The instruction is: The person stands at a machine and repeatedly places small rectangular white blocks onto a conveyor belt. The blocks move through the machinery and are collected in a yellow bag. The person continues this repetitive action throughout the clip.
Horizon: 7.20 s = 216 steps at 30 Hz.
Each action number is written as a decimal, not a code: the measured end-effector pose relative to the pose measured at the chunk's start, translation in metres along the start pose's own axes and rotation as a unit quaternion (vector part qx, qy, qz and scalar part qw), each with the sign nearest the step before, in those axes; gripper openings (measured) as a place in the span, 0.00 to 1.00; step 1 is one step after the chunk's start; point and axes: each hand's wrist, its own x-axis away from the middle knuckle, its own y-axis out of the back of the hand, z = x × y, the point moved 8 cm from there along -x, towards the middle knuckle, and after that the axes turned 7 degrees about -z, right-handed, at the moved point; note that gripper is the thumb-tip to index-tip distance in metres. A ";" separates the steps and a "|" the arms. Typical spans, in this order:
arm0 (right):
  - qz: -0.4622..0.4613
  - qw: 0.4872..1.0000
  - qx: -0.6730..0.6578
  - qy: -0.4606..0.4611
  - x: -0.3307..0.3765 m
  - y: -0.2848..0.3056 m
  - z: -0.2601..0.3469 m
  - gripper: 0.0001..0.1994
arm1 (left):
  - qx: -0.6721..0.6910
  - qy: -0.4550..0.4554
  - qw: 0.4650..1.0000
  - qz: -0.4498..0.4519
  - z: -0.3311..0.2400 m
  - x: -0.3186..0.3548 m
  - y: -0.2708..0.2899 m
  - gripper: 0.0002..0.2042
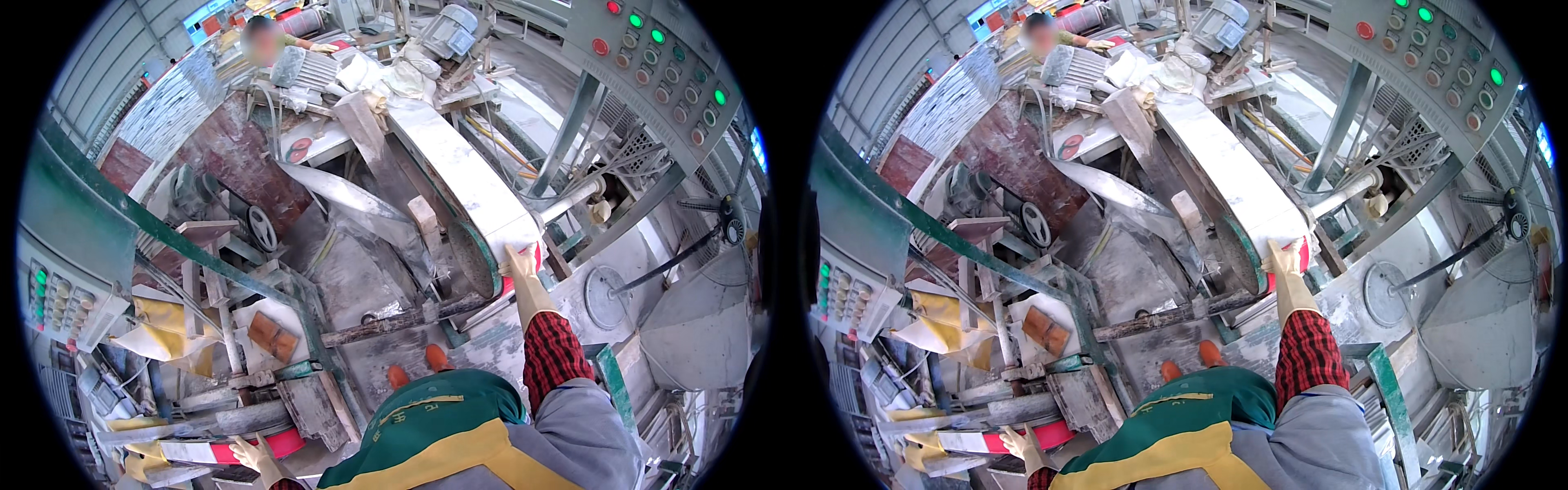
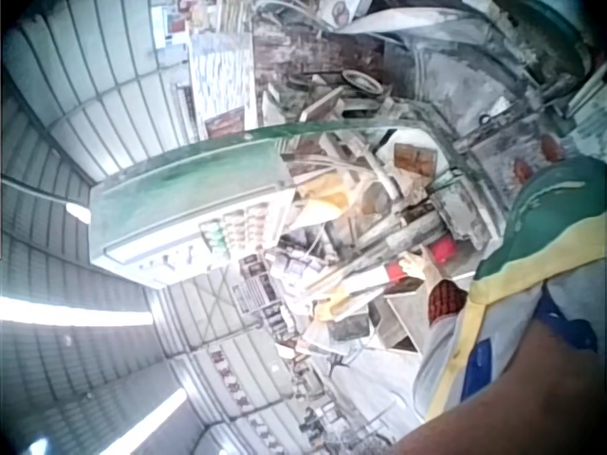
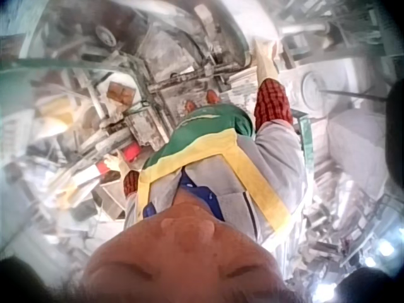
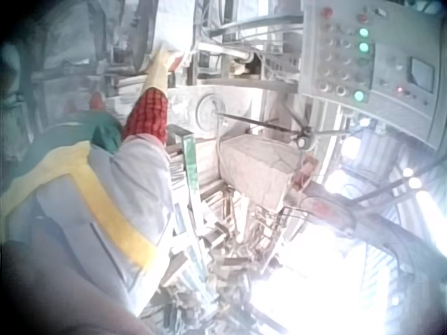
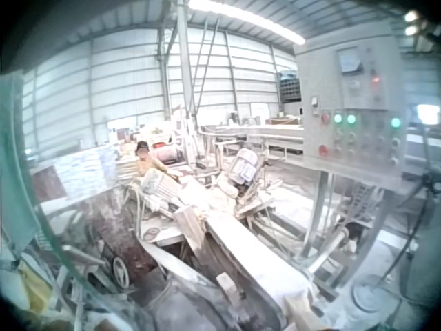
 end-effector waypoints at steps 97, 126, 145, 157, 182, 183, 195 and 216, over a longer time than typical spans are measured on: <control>0.073 0.621 0.725 0.287 0.039 -0.088 0.112 0.31 | 0.038 -0.011 0.999 -0.016 -0.061 0.091 0.013 0.37; 0.056 0.796 0.587 0.137 0.139 0.090 -0.050 0.33 | 0.216 0.237 0.937 -0.141 0.075 -0.065 -0.015 0.35; 0.449 0.728 0.461 0.235 0.185 -0.136 -0.176 0.30 | 0.236 0.130 0.934 -0.236 0.070 -0.018 -0.045 0.37; 0.575 0.796 0.088 -0.171 0.355 -0.213 -0.066 0.34 | 0.745 -0.010 0.620 0.248 -0.189 0.174 0.055 0.41; -0.099 0.988 -0.114 -0.017 0.014 -0.002 0.021 0.45 | 0.077 0.038 0.996 0.004 0.051 -0.042 -0.031 0.37; -0.120 0.988 -0.094 0.019 -0.013 0.008 0.005 0.44 | 0.067 0.023 0.997 -0.002 0.042 -0.045 -0.032 0.37; -0.105 0.974 -0.199 0.028 0.000 -0.009 0.021 0.41 | 0.060 0.029 0.998 -0.005 0.032 -0.028 -0.026 0.36; -0.034 0.997 0.021 -0.059 -0.001 -0.019 0.026 0.34 | 0.067 0.054 0.996 -0.007 0.010 0.007 -0.003 0.36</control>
